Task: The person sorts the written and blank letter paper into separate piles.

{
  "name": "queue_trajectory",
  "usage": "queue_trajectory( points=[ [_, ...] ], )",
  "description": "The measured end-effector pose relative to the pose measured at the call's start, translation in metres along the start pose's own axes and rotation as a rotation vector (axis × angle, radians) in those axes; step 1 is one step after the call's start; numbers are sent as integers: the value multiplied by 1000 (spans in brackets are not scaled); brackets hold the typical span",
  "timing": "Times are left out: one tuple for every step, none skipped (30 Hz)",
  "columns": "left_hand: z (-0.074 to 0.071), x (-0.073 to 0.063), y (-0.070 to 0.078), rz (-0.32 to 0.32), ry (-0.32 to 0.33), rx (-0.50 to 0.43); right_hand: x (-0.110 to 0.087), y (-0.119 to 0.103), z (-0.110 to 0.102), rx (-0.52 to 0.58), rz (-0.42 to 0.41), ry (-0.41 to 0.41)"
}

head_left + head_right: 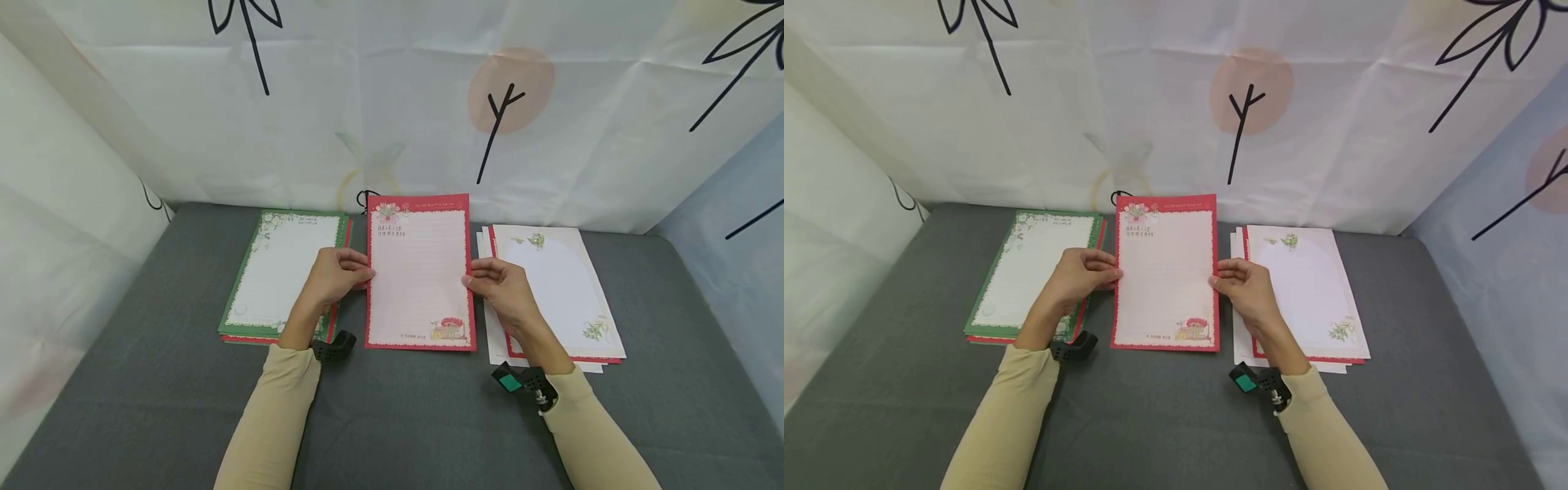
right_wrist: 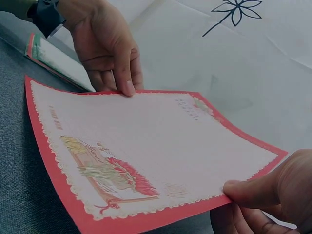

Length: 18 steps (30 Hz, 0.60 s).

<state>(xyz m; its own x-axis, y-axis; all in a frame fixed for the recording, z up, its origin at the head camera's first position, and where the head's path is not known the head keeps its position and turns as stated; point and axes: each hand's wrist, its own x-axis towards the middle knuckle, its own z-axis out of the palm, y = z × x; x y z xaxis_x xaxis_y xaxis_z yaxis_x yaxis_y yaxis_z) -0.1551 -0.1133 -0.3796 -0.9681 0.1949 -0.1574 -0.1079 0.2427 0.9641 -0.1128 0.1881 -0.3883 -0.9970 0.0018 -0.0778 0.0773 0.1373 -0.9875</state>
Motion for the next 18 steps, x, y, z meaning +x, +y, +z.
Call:
queue_trajectory(
  points=[
    [0, 0, 1, 3, 3, 2, 0, 0, 0, 3, -2, -2],
    [-1, -1, 1, 5, 5, 1, 0, 0, 0, 6, -3, -5],
    [-1, -1, 2, 10, 8, 2, 1, 0, 0, 9, -3, -7],
    [-1, -1, 2, 13, 11, 0, 1, 0, 0, 15, -2, -11],
    [-1, -1, 3, 16, 11, -3, 1, 0, 0, 23, 0, -16],
    [-2, -1, 3, 22, 13, -4, 2, 0, 0, 33, 4, -20],
    [-3, -2, 3, 27, 14, -3, 2, -1, 0, 46, 8, -24],
    [-3, -2, 4, 33, 14, -6, 2, -1, 0, 57, 12, -28],
    [-4, -3, 5, 41, 15, -7, 1, -2, 0, 69, 16, -33],
    [-5, -4, 6, 48, 17, -8, 1, -3, 1, 77, 19, -37],
    [-6, -5, 8, 57, 21, -7, 1, -4, 1, 81, 22, -39],
    [-8, -6, 10, 67, 27, -2, 0, -5, 2, 82, 21, -37],
    [-9, -8, 12, 76, 31, 1, -1, -7, 3, 79, 18, -34],
    [-11, -9, 14, 83, 37, 2, -1, -8, 4, 76, 13, -31],
    [-13, -10, 16, 90, 46, 7, -2, -10, 5, 73, 4, -28],
    [-15, -12, 18, 94, 56, 9, -3, -11, 8, 68, -5, -24],
    [-18, -13, 19, 101, 66, 9, -3, -13, 10, 69, -17, -22],
    [-20, -14, 21, 105, 78, 12, -3, -14, 13, 74, -30, -22]
  ],
)
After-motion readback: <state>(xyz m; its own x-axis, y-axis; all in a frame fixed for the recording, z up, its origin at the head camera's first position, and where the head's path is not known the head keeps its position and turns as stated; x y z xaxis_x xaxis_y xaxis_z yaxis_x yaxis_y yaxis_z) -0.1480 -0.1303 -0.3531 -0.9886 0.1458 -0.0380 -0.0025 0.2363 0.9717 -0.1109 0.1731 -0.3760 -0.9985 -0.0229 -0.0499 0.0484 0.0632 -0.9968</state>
